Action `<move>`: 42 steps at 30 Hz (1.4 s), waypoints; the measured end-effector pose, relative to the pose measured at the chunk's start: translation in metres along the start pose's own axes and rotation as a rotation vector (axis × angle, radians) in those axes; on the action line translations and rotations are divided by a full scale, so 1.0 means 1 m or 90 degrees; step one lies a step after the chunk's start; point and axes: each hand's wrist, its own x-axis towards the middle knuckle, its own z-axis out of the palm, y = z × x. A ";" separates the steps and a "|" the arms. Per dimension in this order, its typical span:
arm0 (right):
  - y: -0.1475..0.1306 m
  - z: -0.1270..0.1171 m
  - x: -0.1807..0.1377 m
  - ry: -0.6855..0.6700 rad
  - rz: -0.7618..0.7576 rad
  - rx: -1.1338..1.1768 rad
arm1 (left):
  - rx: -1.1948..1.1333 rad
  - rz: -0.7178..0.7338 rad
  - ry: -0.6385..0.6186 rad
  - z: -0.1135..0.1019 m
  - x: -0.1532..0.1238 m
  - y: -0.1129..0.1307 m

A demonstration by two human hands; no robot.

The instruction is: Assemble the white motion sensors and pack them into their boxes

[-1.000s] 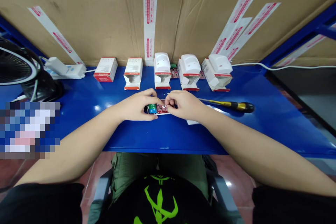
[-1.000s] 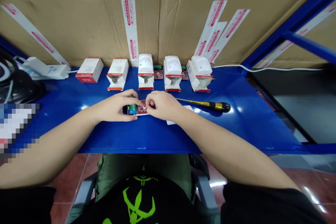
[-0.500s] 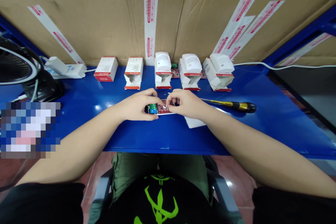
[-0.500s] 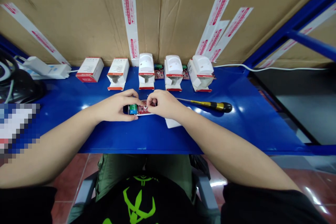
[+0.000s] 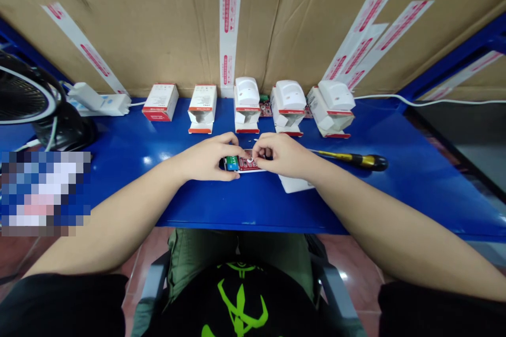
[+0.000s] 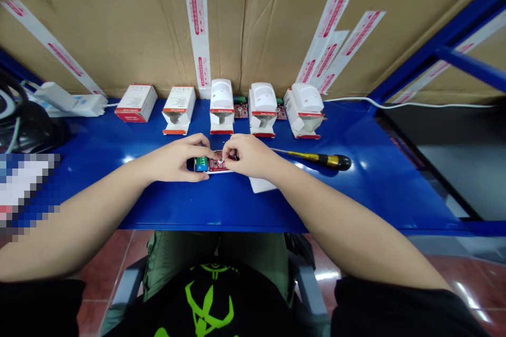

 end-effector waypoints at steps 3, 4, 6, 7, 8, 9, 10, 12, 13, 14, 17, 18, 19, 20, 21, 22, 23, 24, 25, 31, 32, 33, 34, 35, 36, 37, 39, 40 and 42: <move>0.003 0.004 0.000 0.019 -0.020 0.010 | -0.004 0.005 0.007 0.001 0.000 -0.001; 0.004 0.005 0.000 0.026 -0.021 0.011 | -0.005 0.005 0.008 0.001 0.000 -0.002; 0.004 0.007 0.000 0.037 -0.015 0.015 | -0.005 0.008 0.009 0.001 0.000 -0.002; 0.004 0.008 0.000 0.041 -0.011 0.021 | -0.004 0.010 0.009 0.002 0.000 -0.003; 0.004 0.008 0.001 0.047 -0.006 0.031 | -0.004 0.011 0.009 0.002 0.000 -0.003; 0.003 0.007 0.000 0.051 -0.001 0.046 | -0.003 0.011 0.008 0.001 0.000 -0.003; 0.003 0.006 0.000 0.056 0.005 0.065 | -0.002 0.011 0.007 0.001 0.000 -0.003; 0.002 0.002 -0.001 0.070 0.017 0.106 | 0.001 0.009 0.007 0.001 0.000 -0.002; 0.002 -0.001 -0.002 0.077 0.018 0.125 | 0.002 0.010 0.007 0.001 0.000 -0.002; 0.001 -0.003 -0.003 0.082 0.014 0.142 | 0.003 0.011 0.008 0.001 0.000 -0.002; 0.002 -0.010 -0.005 0.079 -0.010 0.177 | 0.004 0.013 0.009 0.001 0.000 -0.002; 0.002 -0.011 -0.005 0.071 -0.014 0.184 | 0.005 0.012 0.008 0.001 0.000 -0.002; 0.003 -0.012 -0.005 0.063 -0.016 0.188 | 0.005 0.012 0.007 0.000 0.000 -0.002; 0.004 -0.013 -0.005 0.057 -0.015 0.186 | 0.006 0.011 0.005 0.000 0.000 -0.002; 0.005 -0.013 -0.005 0.052 -0.012 0.182 | 0.006 0.011 0.002 0.000 0.000 -0.002; 0.006 -0.013 -0.005 0.046 -0.008 0.177 | 0.006 0.011 0.000 0.000 0.000 -0.002; 0.007 -0.014 -0.005 0.040 -0.004 0.171 | 0.006 0.011 -0.002 0.000 0.000 -0.002; 0.007 -0.014 -0.005 0.031 0.001 0.166 | 0.006 0.011 -0.003 0.000 0.000 -0.002; 0.007 -0.014 -0.005 0.019 0.005 0.163 | 0.006 0.010 -0.004 0.000 0.000 -0.002; 0.003 -0.017 -0.005 -0.011 -0.029 0.160 | 0.000 0.017 -0.001 0.000 -0.001 -0.003; 0.002 -0.017 -0.005 -0.007 -0.035 0.162 | -0.001 0.018 0.000 0.000 -0.001 -0.003; 0.002 -0.017 -0.005 -0.002 -0.039 0.164 | 0.000 0.019 0.002 0.000 -0.001 -0.003; 0.002 -0.016 -0.005 0.000 -0.038 0.167 | 0.000 0.018 0.003 0.000 -0.001 -0.003; 0.002 -0.016 -0.005 -0.002 -0.033 0.170 | 0.001 0.018 0.004 0.000 -0.001 -0.003; 0.003 -0.016 -0.005 -0.004 -0.025 0.176 | 0.001 0.018 0.005 0.000 -0.001 -0.003; 0.004 -0.015 -0.005 -0.007 -0.016 0.183 | 0.002 0.018 0.005 0.000 -0.001 -0.003; 0.006 -0.016 -0.005 -0.009 -0.004 0.196 | 0.002 0.019 0.004 0.000 -0.001 -0.002; 0.007 -0.016 -0.005 -0.010 -0.002 0.197 | 0.002 0.018 0.003 0.000 -0.001 -0.002; 0.009 -0.017 -0.004 -0.017 -0.004 0.184 | 0.001 0.016 0.003 0.000 -0.001 -0.002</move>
